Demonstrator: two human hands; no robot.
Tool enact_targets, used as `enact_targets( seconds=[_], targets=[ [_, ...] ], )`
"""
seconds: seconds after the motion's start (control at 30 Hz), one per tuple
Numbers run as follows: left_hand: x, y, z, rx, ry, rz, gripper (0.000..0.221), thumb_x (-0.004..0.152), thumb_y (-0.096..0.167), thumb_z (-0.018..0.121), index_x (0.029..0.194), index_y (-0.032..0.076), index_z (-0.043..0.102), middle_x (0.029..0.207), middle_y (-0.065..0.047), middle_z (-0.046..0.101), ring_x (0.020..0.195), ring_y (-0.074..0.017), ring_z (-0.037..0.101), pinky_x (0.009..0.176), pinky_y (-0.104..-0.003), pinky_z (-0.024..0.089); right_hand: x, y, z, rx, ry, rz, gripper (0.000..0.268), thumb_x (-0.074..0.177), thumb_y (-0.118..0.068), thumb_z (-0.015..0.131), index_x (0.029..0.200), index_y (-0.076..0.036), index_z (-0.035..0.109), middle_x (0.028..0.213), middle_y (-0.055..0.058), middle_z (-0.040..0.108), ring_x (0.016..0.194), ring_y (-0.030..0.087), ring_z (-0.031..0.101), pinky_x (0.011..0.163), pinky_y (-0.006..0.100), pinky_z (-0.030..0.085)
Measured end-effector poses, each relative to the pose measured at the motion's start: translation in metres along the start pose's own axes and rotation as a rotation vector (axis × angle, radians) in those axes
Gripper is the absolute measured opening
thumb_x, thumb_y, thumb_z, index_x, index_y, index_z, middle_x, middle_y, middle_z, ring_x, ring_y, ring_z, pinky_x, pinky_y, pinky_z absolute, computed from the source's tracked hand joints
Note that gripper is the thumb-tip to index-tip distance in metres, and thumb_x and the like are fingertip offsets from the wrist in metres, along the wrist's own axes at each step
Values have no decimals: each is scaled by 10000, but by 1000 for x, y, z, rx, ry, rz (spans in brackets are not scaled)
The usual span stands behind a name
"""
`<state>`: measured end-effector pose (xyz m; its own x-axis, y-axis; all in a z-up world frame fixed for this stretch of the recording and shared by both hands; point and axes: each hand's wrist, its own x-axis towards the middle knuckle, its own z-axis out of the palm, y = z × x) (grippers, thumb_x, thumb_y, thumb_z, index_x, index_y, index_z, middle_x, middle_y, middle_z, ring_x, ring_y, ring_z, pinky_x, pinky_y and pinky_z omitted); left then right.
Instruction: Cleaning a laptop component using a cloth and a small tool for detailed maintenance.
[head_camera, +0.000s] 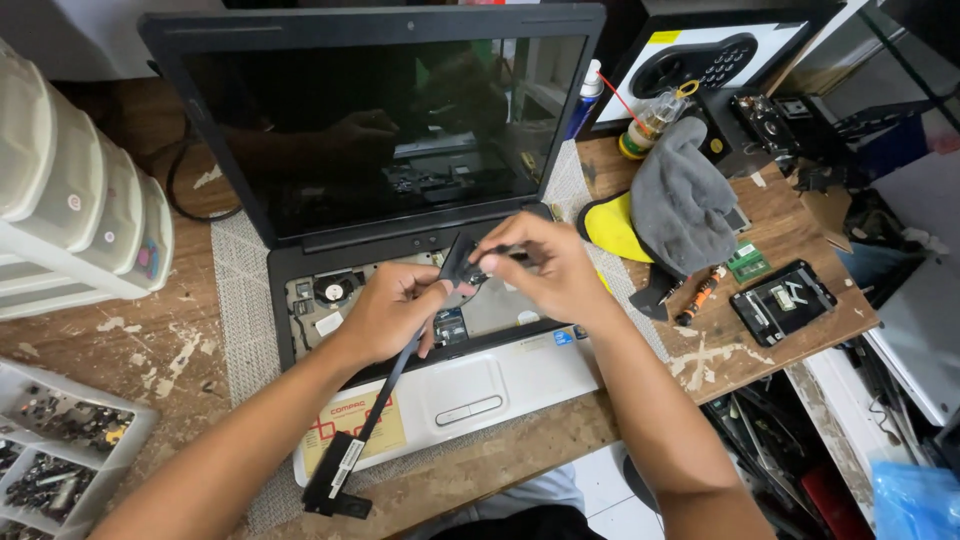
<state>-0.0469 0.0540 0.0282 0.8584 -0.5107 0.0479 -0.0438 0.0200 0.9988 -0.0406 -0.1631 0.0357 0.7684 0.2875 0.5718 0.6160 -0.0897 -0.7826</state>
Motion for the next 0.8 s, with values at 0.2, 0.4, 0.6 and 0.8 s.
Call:
enact_targets(
  seconds=[0.2,0.4,0.6,0.8],
  targets=[
    [1,4,-1,-15,13,-17,280,915,48,538,679,-28,669,370,-139,517,301,-229,606,397,-291,464,4,13,-13,-525,170,-149,84,924,16,758,905,-4,678,882,145,751,813,361,738,748,409,559],
    [1,-3,-1,-60,24,-20,247,914,37,531,811,-73,726,378,-149,509,294,-236,594,383,-294,473,0,11,-8,-108,133,-71,125,863,60,788,870,22,669,793,131,730,729,223,694,726,336,545],
    [2,-7,-2,-103,35,-15,241,913,38,523,846,-73,726,384,-160,501,294,-250,589,377,-310,475,3,15,-13,-453,178,-136,155,882,1,811,854,-12,660,790,149,725,707,341,720,668,387,545],
    [1,-18,-2,-149,72,29,241,924,25,521,949,-113,716,382,-137,484,291,-218,563,346,-275,430,0,10,-10,-321,232,-120,166,859,50,812,816,28,654,724,136,698,636,227,673,643,321,526]
  ],
)
